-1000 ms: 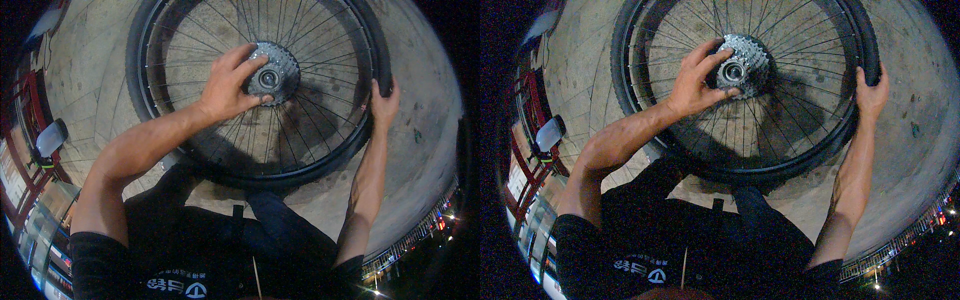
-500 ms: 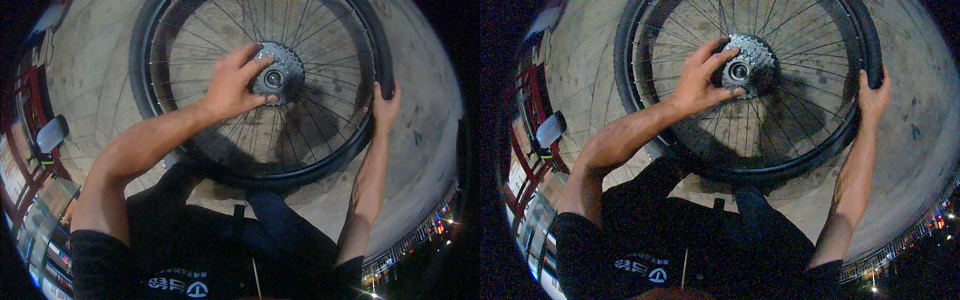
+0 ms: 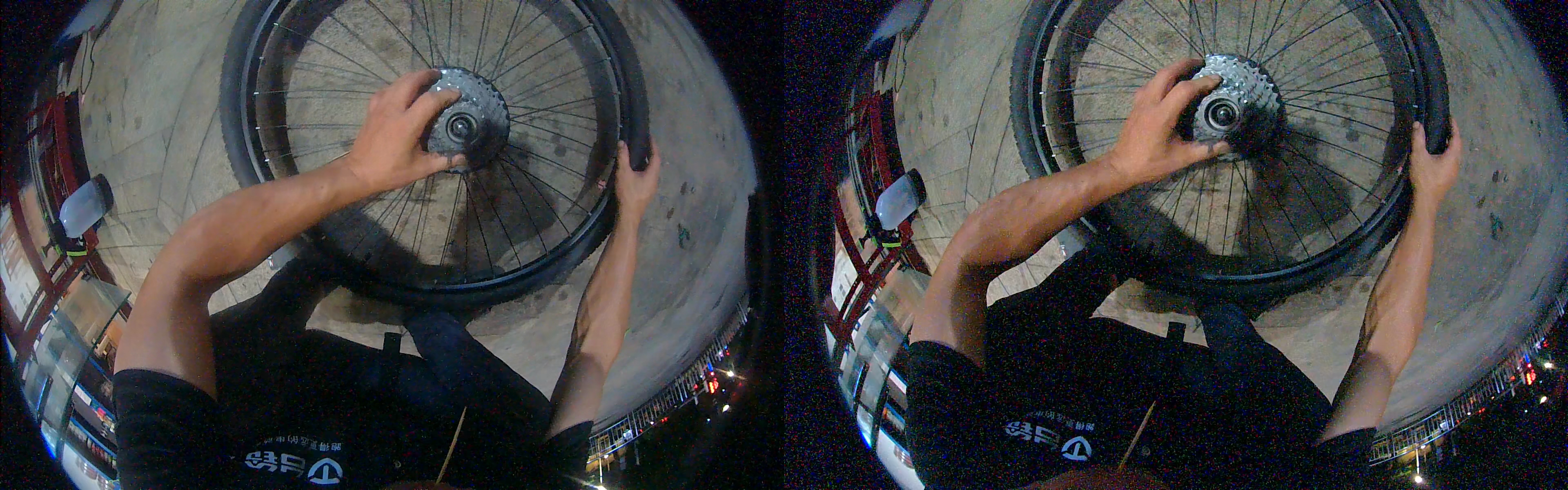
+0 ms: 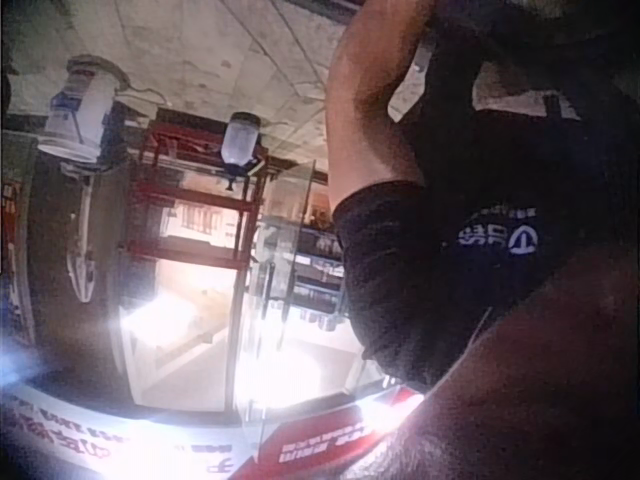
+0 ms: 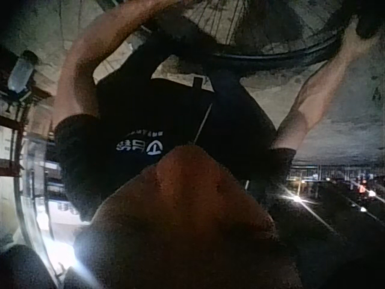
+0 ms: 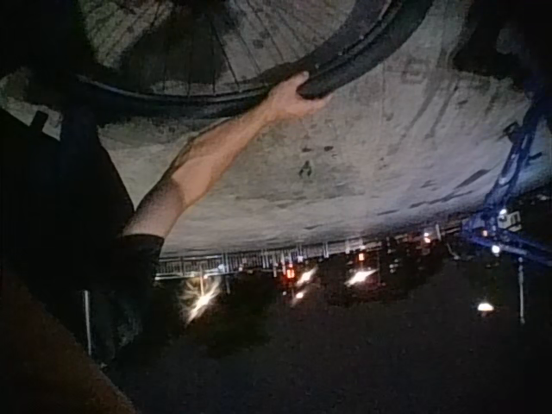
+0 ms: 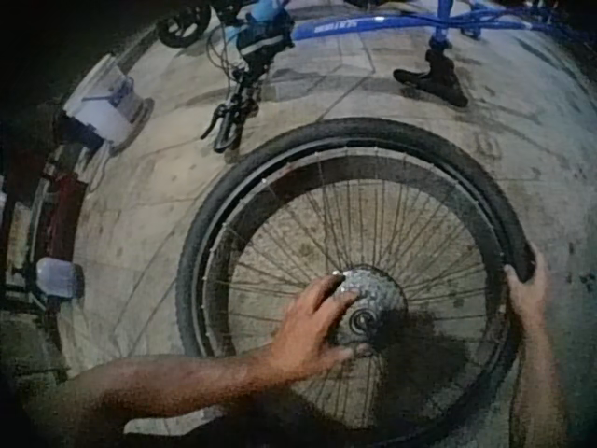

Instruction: The person removes a bicycle wheel, inspects the cassette and hub, then uses a punch and hammer to tap the cassette area. The person retrieves tools from a red toolbox and continues tapping the wheel hub while holding the wheel on the floor.

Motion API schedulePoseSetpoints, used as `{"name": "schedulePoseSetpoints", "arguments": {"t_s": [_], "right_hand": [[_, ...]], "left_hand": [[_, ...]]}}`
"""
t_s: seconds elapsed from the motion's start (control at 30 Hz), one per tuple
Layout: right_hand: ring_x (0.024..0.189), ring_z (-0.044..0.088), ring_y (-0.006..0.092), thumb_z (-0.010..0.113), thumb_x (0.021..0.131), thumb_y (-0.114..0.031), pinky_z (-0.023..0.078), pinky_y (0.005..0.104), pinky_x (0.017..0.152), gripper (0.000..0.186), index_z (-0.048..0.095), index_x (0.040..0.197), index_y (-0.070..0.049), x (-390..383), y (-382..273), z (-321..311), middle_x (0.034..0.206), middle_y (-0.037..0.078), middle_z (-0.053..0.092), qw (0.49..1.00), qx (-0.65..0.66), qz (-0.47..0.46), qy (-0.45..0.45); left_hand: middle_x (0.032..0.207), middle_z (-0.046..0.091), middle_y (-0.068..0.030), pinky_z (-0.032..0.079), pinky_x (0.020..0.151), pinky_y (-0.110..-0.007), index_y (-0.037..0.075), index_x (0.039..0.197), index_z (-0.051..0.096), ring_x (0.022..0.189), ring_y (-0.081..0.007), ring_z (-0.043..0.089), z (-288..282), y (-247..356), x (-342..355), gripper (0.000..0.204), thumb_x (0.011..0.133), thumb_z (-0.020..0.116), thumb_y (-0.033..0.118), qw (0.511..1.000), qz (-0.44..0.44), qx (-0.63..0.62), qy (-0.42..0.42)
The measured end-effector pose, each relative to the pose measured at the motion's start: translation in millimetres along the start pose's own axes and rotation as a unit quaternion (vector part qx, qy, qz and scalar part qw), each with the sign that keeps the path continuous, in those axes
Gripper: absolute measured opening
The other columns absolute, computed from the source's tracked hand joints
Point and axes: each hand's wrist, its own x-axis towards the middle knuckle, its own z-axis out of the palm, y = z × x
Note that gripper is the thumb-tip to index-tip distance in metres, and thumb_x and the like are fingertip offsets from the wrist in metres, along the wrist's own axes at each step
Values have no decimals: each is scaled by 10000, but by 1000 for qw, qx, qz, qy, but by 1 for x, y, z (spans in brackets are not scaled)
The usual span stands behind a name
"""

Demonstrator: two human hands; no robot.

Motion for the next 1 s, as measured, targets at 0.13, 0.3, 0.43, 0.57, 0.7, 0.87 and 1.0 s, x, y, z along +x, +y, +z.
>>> {"name": "schedulePoseSetpoints", "arguments": {"t_s": [0.13,0.3,0.43,0.57,0.7,0.87,1.0], "right_hand": [[1118,637,305,804,797,-395,480,391,984,695,559,1356,-61,-1,-14,-5,1256,180,635,1000,-27,-1,-9],[1149,624,328,796,800,-391,471,400,1003,699,555,1357,-43,0,-1,-2,1279,193,625,999,-29,8,-15],[1161,618,333,789,801,-387,466,404,1010,696,556,1356,-37,-1,-1,-2,1280,196,625,999,-31,-17,1],[1167,614,335,785,805,-376,465,406,1010,695,552,1356,-24,-2,-4,-3,1281,205,622,1000,-12,-15,-7],[1178,606,337,784,806,-368,463,404,1013,690,551,1356,-22,2,-8,-5,1289,215,613,1000,-12,-23,-12],[1186,599,332,780,809,-359,459,403,1019,680,554,1354,-22,2,-5,-4,1303,220,603,999,30,-28,3],[1194,594,333,776,814,-350,455,405,1025,670,551,1357,-27,0,-12,-6,1308,218,599,999,29,-23,1]], "left_hand": [[1379,457,-232,419,1037,-512,92,1369,492,1269,-435,464,5,0,-4,894,623,896,372,1000,-20,12,14],[1329,463,-245,408,1010,-519,98,1343,508,1235,-440,464,1,3,-13,857,641,872,429,999,-22,19,15],[1236,478,-209,372,974,-517,128,1280,565,1196,-404,449,-13,1,-30,751,667,836,467,997,11,75,-3],[1241,485,-189,346,1013,-509,107,1270,560,1196,-382,451,-25,1,-38,753,660,847,441,994,36,101,-22],[1313,468,-193,330,1035,-528,79,1332,487,1252,-402,421,-20,4,-26,845,662,844,450,997,25,71,-4],[1437,411,-213,305,1080,-559,89,1421,427,1337,-442,364,-10,7,-14,936,670,830,476,995,7,100,-8],[1479,383,-229,294,1103,-557,123,1465,406,1374,-448,345,-9,5,-12,941,697,816,481,992,-8,121,-32]]}}
